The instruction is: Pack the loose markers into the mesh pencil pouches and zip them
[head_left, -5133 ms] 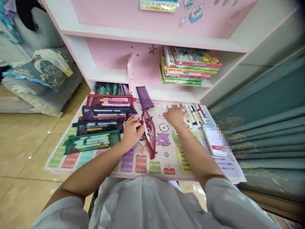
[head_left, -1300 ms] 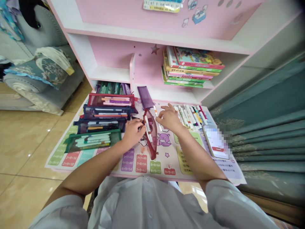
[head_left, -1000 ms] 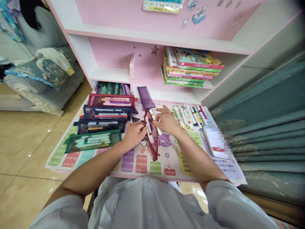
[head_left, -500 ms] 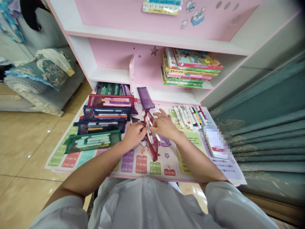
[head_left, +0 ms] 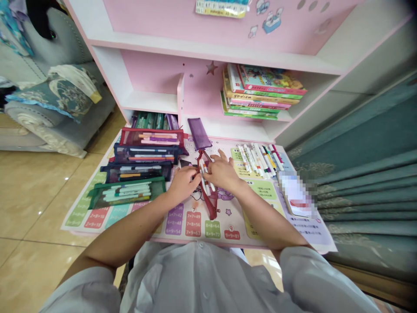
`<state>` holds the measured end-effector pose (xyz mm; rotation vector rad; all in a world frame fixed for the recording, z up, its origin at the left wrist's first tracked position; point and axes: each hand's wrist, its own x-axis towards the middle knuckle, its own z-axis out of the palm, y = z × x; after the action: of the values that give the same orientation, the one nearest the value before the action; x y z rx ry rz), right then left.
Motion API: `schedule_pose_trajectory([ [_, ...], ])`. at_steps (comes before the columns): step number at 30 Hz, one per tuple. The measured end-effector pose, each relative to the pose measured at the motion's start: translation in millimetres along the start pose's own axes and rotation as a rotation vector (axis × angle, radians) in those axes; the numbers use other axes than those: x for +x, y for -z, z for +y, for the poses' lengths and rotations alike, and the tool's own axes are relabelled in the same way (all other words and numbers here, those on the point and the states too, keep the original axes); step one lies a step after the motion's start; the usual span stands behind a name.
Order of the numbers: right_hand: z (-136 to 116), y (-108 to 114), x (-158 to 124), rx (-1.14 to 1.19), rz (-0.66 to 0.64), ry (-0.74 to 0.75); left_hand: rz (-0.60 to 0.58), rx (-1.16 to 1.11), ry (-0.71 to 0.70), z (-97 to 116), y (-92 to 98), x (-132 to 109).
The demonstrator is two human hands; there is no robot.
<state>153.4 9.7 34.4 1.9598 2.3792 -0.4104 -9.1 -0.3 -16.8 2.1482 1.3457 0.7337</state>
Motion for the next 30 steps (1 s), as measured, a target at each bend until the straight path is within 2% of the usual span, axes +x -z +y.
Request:
schedule_pose_trajectory([
  [14, -1, -3, 0, -0.025, -0.048, 0.009, 0.020, -0.004, -0.011, -1, -0.6, 0],
  [20, 7, -1, 0, 0.113, 0.048, 0.013, 0.022, -0.014, -0.008, -1, -0.5, 0],
  [24, 33, 5, 13, 0.232, 0.286, -0.055, 0.013, -0.021, -0.002, -1, 0.5, 0],
  [27, 65, 11, 28, 0.204, 0.469, -0.198, 0.010, -0.030, 0.007, 0, 0.4, -1],
  [28, 78, 11, 33, 0.162, 0.476, -0.268, 0.010, -0.032, 0.009, 0, 0.2, -1],
  [30, 103, 9, 42, 0.069, 0.371, -0.413, 0.009, -0.034, 0.011, 0, -0.1, 0],
])
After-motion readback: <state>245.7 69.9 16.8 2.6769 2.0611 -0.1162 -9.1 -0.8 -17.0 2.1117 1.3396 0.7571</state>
